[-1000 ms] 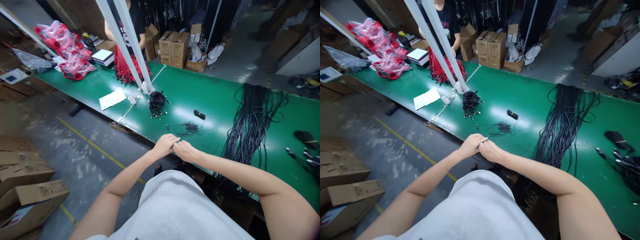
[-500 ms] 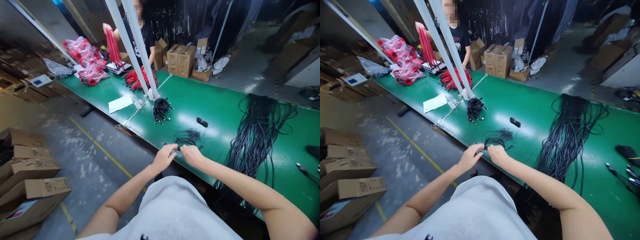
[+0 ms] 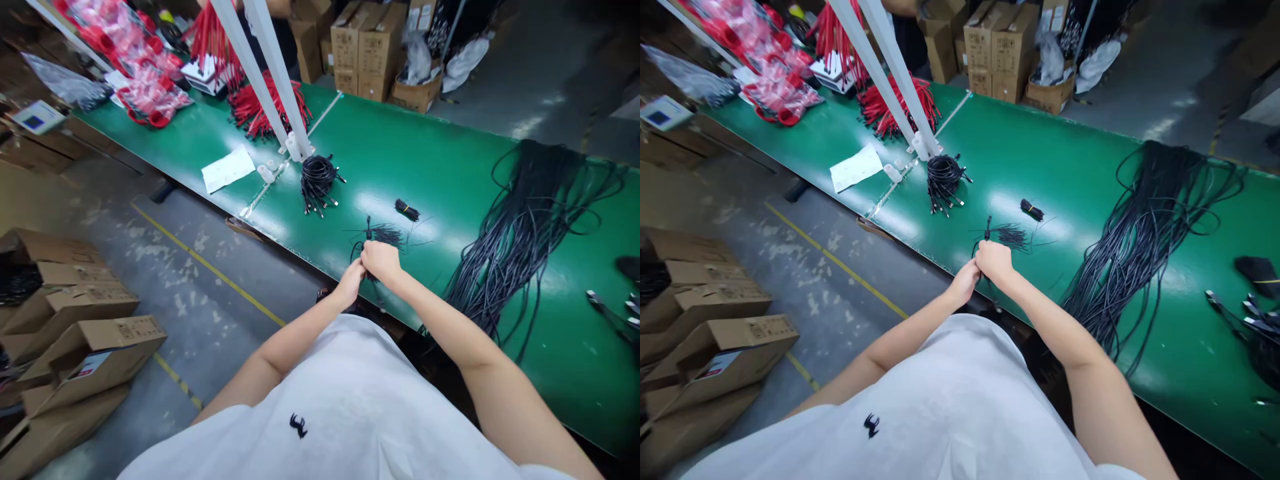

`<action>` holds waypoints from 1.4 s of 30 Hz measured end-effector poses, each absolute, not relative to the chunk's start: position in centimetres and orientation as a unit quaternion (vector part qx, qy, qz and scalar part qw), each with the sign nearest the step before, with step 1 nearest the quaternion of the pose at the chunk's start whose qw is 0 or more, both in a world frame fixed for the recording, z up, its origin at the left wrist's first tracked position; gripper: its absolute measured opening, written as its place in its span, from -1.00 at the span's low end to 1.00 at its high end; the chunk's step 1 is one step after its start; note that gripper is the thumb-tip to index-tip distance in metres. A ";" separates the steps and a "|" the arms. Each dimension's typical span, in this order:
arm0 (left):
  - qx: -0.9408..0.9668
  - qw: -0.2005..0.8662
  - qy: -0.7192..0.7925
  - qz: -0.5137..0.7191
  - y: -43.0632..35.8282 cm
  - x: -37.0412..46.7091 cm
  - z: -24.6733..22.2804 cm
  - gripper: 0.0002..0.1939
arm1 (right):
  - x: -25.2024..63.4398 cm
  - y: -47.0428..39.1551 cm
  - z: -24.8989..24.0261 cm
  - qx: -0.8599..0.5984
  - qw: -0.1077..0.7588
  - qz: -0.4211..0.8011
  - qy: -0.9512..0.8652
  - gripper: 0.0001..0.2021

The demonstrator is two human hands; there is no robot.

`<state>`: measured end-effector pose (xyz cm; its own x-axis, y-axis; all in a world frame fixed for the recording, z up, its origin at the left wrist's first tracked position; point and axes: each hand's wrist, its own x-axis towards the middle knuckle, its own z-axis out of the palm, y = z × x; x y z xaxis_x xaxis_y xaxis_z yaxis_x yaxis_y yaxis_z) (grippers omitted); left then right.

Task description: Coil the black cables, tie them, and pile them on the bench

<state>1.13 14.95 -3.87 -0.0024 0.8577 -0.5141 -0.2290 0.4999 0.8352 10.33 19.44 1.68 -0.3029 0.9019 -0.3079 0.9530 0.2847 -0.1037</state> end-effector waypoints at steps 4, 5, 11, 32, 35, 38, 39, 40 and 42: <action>0.189 0.717 0.530 0.412 17.8 -0.4 -3.8 -0.70 | 8.8 18.6 2.3 0.672 0.017 -0.170 0.721 -0.69; 0.187 0.726 0.514 0.417 18.4 -0.9 -3.8 -0.71 | 8.5 18.4 2.3 0.683 -0.010 -0.191 0.705 -0.70; 0.389 0.657 0.500 0.409 19.8 -3.7 -3.7 -0.77 | 7.2 19.4 0.0 0.668 -0.286 -0.536 0.430 -0.78; 0.044 0.797 0.477 0.368 32.7 -12.1 2.3 -0.73 | 6.8 22.0 -1.4 0.651 -0.446 -0.532 0.308 -0.69; 0.050 0.794 0.472 0.381 33.1 -12.8 2.6 -0.70 | 6.3 22.1 -1.3 0.642 -0.419 -0.549 0.332 -0.68; 0.049 0.804 0.456 0.379 33.4 -13.7 3.0 -0.70 | 6.1 21.7 -1.8 0.648 -0.400 -0.555 0.336 -0.67; 0.051 0.808 0.451 0.375 33.6 -14.0 3.1 -0.69 | 6.1 21.6 -2.1 0.651 -0.395 -0.561 0.326 -0.66; 0.055 0.812 0.446 0.371 33.9 -14.4 3.2 -0.68 | 6.2 21.4 -2.5 0.654 -0.389 -0.568 0.314 -0.65; 0.076 0.815 0.438 0.372 35.5 -15.4 3.4 -0.66 | 6.4 21.0 -3.4 0.661 -0.370 -0.581 0.298 -0.62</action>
<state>-15.39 35.50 3.39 0.3400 0.6723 -0.6576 -0.5394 0.7122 0.4493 6.38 21.00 -3.39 0.1484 0.8231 -0.5481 -0.0359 -0.5494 -0.8348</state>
